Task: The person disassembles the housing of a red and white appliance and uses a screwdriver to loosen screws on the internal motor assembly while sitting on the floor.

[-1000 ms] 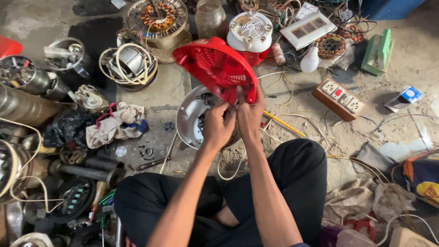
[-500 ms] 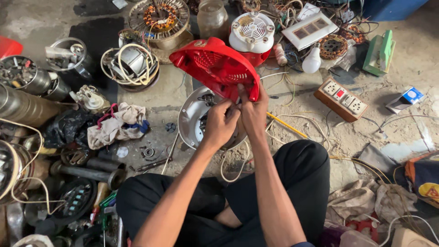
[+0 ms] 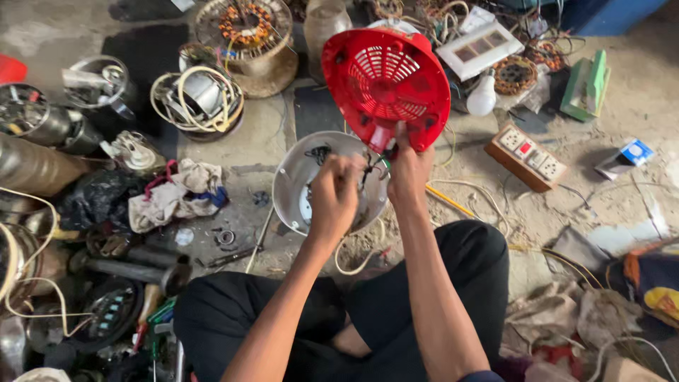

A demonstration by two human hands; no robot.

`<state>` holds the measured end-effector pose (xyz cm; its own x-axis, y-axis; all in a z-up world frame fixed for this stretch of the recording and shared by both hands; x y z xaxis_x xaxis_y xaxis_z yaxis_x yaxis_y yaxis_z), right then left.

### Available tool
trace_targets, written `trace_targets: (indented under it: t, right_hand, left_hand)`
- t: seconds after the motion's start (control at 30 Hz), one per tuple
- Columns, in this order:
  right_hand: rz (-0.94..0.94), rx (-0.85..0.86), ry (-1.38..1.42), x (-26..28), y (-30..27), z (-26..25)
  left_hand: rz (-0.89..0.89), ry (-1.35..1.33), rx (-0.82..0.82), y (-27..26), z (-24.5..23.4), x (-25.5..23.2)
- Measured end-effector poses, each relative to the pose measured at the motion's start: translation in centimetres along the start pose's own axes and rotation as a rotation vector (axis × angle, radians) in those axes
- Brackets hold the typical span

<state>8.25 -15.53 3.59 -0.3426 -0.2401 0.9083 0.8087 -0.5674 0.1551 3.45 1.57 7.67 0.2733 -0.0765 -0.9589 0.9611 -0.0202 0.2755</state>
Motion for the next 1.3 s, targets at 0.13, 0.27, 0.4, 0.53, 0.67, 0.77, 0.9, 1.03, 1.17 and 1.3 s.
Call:
trace_targets:
  t: [0.13,0.27,0.4,0.53,0.67,0.77,0.9,1.03,1.17,1.3]
  right_hand:
    - [0.028,0.005,0.011,-0.4,-0.4,-0.4]
    - [0.061,-0.016,-0.129,-0.9,-0.6,-0.7]
    - [-0.034,0.006,-0.24,-0.5,-1.1,-0.9]
    - [-0.077,0.069,-0.361,0.6,-1.3,-0.5]
    - [-0.268,0.085,-0.4,2.3,-2.0,0.4]
    - [-0.085,-0.102,-0.4,1.3,-2.7,0.4]
    - [-0.052,-0.201,-0.413,1.1,-2.7,-0.1]
    - [-0.359,0.215,-0.587,3.0,-1.3,0.0]
    - [-0.17,-0.006,-0.581,1.8,-2.0,0.0]
    - [-0.53,-0.406,-0.635,2.9,-1.1,-0.2]
  left_hand:
    - [-0.12,-0.031,0.065,1.9,1.8,1.1]
    - [-0.097,0.088,0.134,2.7,3.2,1.4]
    - [0.083,0.187,0.148,2.3,3.8,1.6]
    - [0.069,0.294,0.185,2.2,3.6,2.0]
    - [0.124,0.334,0.09,1.5,4.1,1.2]
    - [0.094,0.283,-0.008,1.4,4.2,0.8]
    - [0.065,0.237,0.004,1.7,4.1,0.8]
    - [0.067,0.341,0.115,2.3,4.0,0.9]
    - [0.039,0.3,0.006,2.4,4.3,0.5]
    - [-0.168,0.352,0.012,0.8,2.9,1.7]
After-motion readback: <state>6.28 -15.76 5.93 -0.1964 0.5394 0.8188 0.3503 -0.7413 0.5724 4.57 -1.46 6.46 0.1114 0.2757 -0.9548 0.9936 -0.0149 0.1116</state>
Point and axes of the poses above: each hand's wrist, its own y-axis towards the middle knuckle, its own z-axis out of the palm, x = y × z, the point moved 5 cm from there along y, towards the middle knuckle, and after that the axes turned 14 degrees about -y, right-handed, at the moved point
